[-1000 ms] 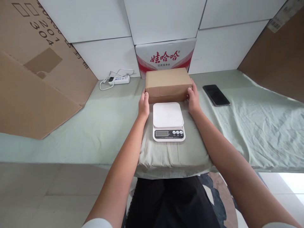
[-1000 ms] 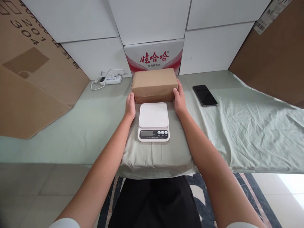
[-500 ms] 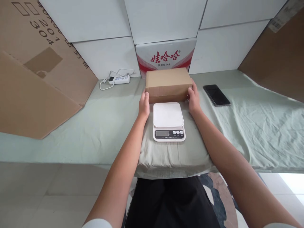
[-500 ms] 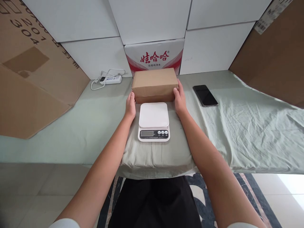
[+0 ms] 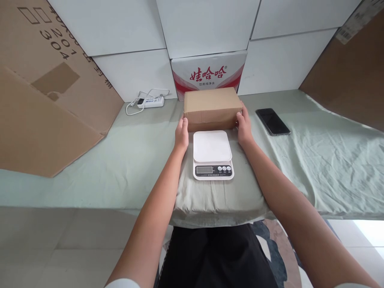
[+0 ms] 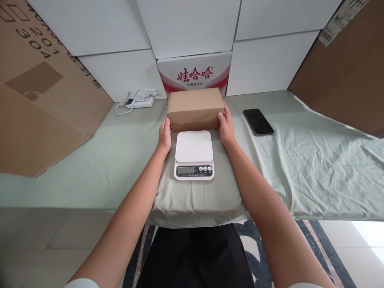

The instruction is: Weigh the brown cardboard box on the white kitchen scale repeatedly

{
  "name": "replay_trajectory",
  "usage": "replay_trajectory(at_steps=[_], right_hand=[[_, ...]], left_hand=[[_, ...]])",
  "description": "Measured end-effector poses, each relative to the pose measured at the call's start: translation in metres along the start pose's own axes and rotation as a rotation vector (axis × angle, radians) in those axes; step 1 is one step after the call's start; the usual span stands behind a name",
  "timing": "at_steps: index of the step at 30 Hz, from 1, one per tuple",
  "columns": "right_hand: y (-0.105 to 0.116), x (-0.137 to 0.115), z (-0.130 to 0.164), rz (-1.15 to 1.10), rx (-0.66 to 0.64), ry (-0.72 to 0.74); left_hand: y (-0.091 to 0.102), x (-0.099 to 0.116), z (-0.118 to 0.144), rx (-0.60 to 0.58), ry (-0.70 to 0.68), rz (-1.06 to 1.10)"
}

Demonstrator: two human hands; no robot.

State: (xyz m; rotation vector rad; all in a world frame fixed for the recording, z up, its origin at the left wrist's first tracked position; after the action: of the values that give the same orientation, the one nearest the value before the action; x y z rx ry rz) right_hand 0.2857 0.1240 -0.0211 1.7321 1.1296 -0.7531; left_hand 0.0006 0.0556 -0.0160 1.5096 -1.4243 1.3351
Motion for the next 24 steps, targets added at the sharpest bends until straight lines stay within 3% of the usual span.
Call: replay_trajectory(at_steps=[8,16,24], right_hand=[[-0.0004,0.001,0.0001,-0.055,0.013,-0.036],[-0.0004,0.004,-0.0018,0.036,-0.003,0.016],[-0.0014,-0.0041,0.0011,-0.068,0.02,-0.051]], left_hand=[[-0.0013,0.0039,0.0016,0.014,0.016,0.012],[-0.002,0.005,0.0018,0.007,0.002,0.015],[-0.0015,0.0035,0.0007,0.021,0.014,0.01]])
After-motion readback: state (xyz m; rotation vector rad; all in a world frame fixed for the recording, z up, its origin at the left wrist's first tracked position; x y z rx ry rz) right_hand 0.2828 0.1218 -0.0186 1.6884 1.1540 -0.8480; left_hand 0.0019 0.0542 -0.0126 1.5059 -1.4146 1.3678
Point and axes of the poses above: each hand's wrist, its own z-axis away from the middle knuckle, its own y-axis out of the back of the hand, x = y × z, the point moved 2 cm from there along -z, towards the middle knuckle, and after that the axes turned 11 degrees about z, right-handed, at the moved point
